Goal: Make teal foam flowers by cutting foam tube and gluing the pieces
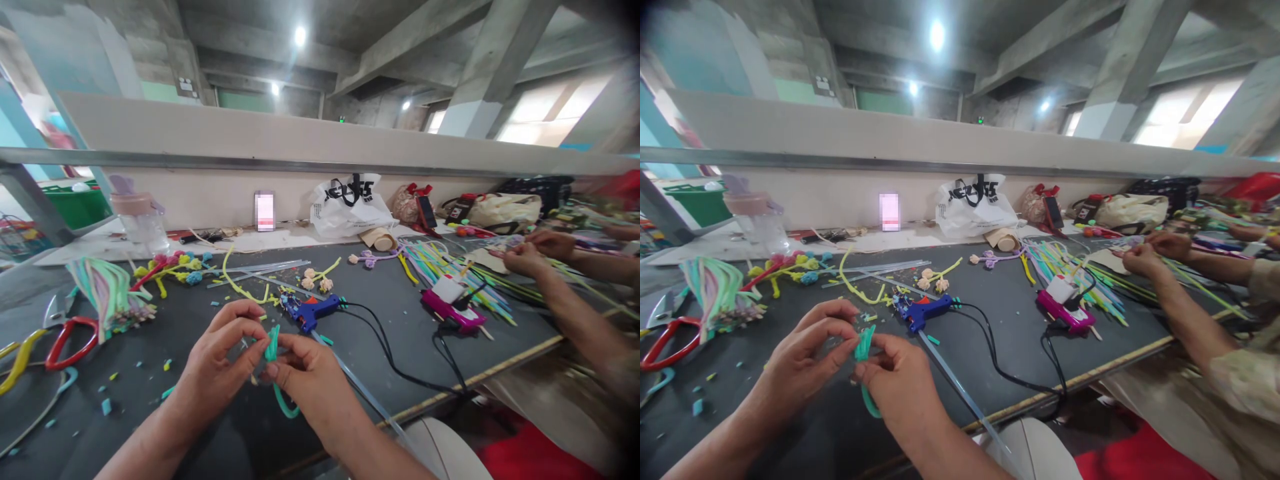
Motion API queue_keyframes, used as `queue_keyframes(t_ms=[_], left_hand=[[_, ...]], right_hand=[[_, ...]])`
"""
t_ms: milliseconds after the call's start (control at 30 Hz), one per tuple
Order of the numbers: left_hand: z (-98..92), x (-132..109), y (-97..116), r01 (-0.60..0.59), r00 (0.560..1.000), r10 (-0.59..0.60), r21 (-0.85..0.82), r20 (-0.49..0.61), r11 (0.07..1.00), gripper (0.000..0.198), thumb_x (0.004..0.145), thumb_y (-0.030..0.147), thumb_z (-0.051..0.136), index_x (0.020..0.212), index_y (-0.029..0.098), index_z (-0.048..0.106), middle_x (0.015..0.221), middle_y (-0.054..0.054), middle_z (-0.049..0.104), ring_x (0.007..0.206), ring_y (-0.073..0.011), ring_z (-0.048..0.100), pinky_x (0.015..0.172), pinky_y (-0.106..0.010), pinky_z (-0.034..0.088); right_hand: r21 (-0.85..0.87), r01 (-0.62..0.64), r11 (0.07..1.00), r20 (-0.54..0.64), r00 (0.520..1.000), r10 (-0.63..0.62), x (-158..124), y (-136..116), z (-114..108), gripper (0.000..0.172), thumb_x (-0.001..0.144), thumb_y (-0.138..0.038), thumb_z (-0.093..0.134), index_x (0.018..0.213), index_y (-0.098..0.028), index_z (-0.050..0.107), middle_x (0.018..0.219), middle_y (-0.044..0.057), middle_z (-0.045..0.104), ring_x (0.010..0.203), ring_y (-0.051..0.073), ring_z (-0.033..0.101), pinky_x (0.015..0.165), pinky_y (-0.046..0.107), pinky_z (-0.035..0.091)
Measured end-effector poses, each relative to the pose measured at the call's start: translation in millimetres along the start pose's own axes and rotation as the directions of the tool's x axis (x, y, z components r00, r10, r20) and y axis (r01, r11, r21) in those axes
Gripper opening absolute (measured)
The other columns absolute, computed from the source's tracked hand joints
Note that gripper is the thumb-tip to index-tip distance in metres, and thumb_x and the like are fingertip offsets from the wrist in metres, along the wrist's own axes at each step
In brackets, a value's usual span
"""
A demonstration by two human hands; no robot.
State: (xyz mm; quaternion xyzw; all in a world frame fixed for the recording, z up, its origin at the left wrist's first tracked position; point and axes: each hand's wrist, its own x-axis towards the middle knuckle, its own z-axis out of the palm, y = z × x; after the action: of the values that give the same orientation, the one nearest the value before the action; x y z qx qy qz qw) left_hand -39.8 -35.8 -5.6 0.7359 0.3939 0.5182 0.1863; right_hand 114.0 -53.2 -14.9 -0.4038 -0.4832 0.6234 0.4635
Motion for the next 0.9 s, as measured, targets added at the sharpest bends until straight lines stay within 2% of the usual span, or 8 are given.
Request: queue_keyframes(t_ms=[133,333,467,700,900], left_hand=[[5.2,-0.2,3.3,0.032,0.999,-0.032,0.000,-0.040,0.999,0.009,0.069,0.014,0.068,0.069,0.023,0.068,0.093,-0.005,0.060,0.087,-0.0205,0.057,0.080,-0.026,0.041],[9.4,-2.2,3.7,0.059,0.996,-0.062,-0.045,-0.070,0.997,0.010,0.067,0.014,0.069,0.068,0.023,0.070,0.089,-0.005,0.061,0.085,-0.0202,0.056,0.079,-0.025,0.041],[10.1,-2.7,3.0,0.016,0.999,-0.016,0.011,-0.050,1.000,0.007,0.070,0.015,0.067,0.069,0.022,0.067,0.088,-0.005,0.061,0.084,-0.0193,0.057,0.077,-0.025,0.042],[13.8,-4.6,0.7,-0.105,0.993,0.113,0.172,-0.039,0.980,0.008,0.079,0.013,0.057,0.074,0.020,0.059,0.087,-0.004,0.059,0.082,-0.0156,0.058,0.075,-0.025,0.045],[16.1,-5.0,-1.7,-0.120,0.991,0.131,0.239,-0.030,0.964,0.008,0.081,0.013,0.055,0.075,0.019,0.056,0.086,-0.004,0.058,0.082,-0.0143,0.058,0.074,-0.024,0.045]], right_hand=[[-0.002,0.016,1.000,-0.041,0.999,-0.016,-0.1,-0.8,1.6,0.031,0.062,-0.025,0.072,0.091,-0.015,0.069,0.065,0.000,0.063,0.063,0.015,0.059,0.061,0.026,0.044],[-0.092,0.030,0.995,-0.101,0.994,-0.039,-0.3,-8.2,3.6,0.017,0.068,-0.025,0.066,0.081,-0.015,0.070,0.061,0.001,0.063,0.062,0.015,0.058,0.058,0.025,0.043],[-0.166,0.039,0.985,-0.135,0.989,-0.062,0.3,-7.0,3.4,0.016,0.068,-0.021,0.062,0.080,-0.015,0.071,0.062,0.001,0.062,0.060,0.014,0.058,0.058,0.025,0.043],[-0.284,0.083,0.955,-0.128,0.984,-0.123,2.6,-1.7,2.7,0.021,0.068,-0.023,0.056,0.081,-0.014,0.069,0.060,0.000,0.057,0.057,0.014,0.054,0.056,0.025,0.042],[-0.429,0.102,0.898,-0.156,0.970,-0.185,2.6,2.8,2.6,0.021,0.072,-0.023,0.050,0.081,-0.015,0.068,0.064,0.002,0.061,0.059,0.014,0.055,0.055,0.025,0.041]])
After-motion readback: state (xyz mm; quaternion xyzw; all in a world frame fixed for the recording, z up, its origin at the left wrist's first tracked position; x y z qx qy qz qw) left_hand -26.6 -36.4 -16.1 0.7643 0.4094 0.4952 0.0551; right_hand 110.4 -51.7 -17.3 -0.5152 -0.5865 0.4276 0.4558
